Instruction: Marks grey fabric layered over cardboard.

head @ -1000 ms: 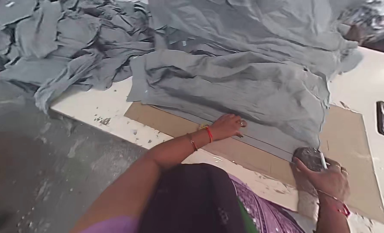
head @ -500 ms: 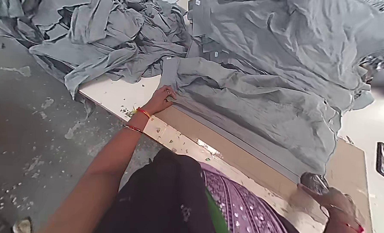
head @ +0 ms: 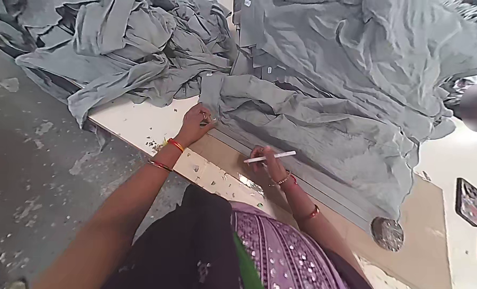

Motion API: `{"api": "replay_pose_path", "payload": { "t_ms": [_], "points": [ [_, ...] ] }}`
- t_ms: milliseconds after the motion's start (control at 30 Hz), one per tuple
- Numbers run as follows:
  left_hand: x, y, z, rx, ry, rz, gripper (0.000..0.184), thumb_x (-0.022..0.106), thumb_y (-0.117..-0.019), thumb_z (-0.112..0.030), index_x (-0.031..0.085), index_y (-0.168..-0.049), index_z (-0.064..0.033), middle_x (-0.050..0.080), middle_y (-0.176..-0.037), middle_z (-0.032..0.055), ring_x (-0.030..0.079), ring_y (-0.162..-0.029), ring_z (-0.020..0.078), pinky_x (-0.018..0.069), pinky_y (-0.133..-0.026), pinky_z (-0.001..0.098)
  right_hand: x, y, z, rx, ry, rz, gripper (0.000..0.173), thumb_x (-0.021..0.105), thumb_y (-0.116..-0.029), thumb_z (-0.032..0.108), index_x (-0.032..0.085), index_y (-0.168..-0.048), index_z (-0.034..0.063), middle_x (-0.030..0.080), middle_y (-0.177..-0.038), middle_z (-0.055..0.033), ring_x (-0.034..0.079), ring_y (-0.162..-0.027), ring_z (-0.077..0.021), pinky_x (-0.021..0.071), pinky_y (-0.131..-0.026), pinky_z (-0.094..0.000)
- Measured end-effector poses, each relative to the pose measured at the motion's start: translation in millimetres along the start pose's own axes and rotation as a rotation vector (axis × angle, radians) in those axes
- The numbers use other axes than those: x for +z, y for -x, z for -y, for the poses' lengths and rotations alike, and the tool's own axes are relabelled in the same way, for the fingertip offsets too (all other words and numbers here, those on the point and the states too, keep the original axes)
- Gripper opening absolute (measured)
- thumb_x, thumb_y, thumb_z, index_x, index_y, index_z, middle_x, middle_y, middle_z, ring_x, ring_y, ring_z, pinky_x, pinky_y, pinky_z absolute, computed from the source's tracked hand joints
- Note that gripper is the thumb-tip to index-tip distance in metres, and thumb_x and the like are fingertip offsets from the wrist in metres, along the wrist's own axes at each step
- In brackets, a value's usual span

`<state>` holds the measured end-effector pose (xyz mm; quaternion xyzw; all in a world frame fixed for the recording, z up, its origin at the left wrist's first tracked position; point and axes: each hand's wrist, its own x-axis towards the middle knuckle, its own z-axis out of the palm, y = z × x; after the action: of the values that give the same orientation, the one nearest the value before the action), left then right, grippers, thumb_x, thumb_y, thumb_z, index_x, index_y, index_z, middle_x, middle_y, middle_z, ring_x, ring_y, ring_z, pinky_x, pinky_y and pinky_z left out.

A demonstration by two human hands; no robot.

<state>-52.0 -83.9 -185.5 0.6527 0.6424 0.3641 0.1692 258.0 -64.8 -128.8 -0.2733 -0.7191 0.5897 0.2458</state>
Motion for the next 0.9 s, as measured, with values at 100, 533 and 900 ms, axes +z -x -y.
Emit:
{"api": "replay_pose_path", "payload": {
  "t_ms": [100,533,900],
  "points": [
    [11.7,0.3,-19.9,-0.180,-0.170,-0.031,0.034,0.068,-0.0976,-0.028,0.070,-0.103,0.0060,0.052,-0.140,0.0300,0.033,-0.144,0.0534,0.0192,-0.114,0.0753,5.3,-27.4,-8.6,-0.058,0.076,-0.048,0.026,0.045,-0.1025,0.009,0.064,-0.100,-0.0087,0.069,-0.081,-0.0015,0.064,-0.070,-0.0013,0.0551,-0.068,-0.0204],
    [3.8,-13.8,-4.6,0.072,-0.180,0.105,0.031,0.064,-0.0969,-0.023,0.068,-0.097,0.0078,0.053,-0.137,0.0332,0.042,-0.139,0.0524,0.0166,-0.115,0.0748,9.8,-75.0,-47.5,-0.128,0.215,-0.006,0.011,0.064,-0.0850,0.008,0.064,-0.089,-0.0020,0.059,-0.067,0.0042,0.048,-0.057,0.0056,0.0416,-0.056,-0.0146],
    [5.4,-13.9,0.0,0.093,-0.183,0.072,0.032,0.065,-0.0954,-0.026,0.067,-0.095,0.0054,0.056,-0.133,0.0309,0.045,-0.137,0.0516,0.0191,-0.114,0.0748,17.8,-71.9,-39.8,-0.103,0.422,-0.185,0.020,0.064,-0.0954,0.010,0.059,-0.085,-0.0061,0.054,-0.065,-0.0051,0.048,-0.057,-0.0076,0.0427,-0.057,-0.0248]
  ]
}}
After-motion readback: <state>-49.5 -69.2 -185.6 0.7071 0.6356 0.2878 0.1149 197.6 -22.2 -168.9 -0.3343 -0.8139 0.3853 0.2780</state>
